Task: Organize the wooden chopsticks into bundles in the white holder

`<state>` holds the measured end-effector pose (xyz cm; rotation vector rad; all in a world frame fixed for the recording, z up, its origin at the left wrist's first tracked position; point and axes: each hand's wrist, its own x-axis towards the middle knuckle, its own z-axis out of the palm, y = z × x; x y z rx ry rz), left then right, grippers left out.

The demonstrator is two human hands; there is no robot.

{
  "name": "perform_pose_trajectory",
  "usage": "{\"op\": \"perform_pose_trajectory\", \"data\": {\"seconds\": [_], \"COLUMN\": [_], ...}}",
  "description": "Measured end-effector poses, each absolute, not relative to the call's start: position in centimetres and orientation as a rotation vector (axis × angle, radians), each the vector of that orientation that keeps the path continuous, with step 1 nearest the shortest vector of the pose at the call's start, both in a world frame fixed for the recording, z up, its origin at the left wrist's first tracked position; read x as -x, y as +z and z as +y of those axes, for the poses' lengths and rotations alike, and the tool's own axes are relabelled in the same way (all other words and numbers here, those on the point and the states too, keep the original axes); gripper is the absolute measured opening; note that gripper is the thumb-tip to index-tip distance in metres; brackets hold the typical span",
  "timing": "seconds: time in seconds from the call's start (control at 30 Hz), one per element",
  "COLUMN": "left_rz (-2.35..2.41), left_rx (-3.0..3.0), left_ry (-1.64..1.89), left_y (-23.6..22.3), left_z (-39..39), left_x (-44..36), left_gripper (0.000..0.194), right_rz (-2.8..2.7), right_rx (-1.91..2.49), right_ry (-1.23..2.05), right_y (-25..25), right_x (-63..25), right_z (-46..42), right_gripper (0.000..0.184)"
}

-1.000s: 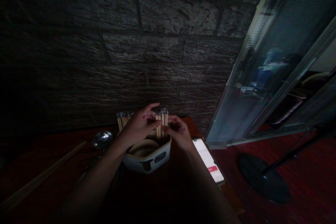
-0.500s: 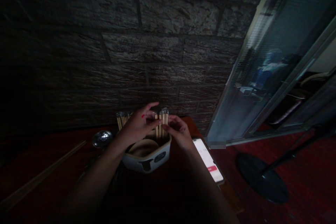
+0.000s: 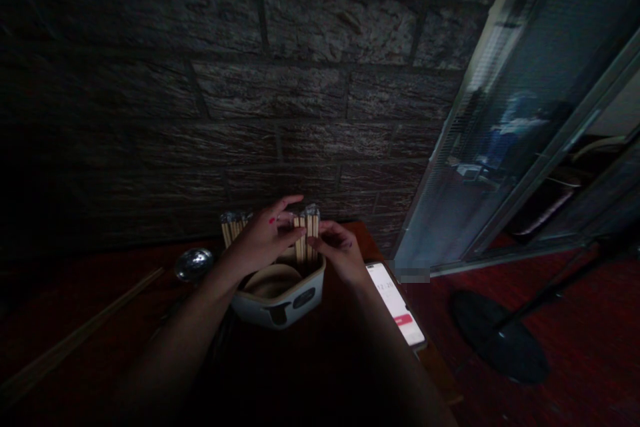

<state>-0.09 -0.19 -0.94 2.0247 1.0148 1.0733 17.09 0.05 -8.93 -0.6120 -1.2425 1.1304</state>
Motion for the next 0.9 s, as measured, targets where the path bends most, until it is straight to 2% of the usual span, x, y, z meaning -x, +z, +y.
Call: {"op": "perform_pose_trajectory", "data": {"seconds": [0.27,0.9], "left_rz": [1.018,1.007], "left_rx": [-2.023,-2.043], "left_ry": [1.052,1.055], "left_y": [-0.73,-0.76], "left_z": [-0.15,-0.29], "left_x": [0.11,0.55], "left_gripper": [0.056,0.060], "right_rz": [-1.221,-1.103], "right_rx": [0.611,0.623], "right_ry": [1.137,1.165], "right_y": [-8.76,-8.77], "right_x": [-17.09,-17.32], "right_z": [-0.15,-0.06], "right_gripper": [0.025,0.015]}}
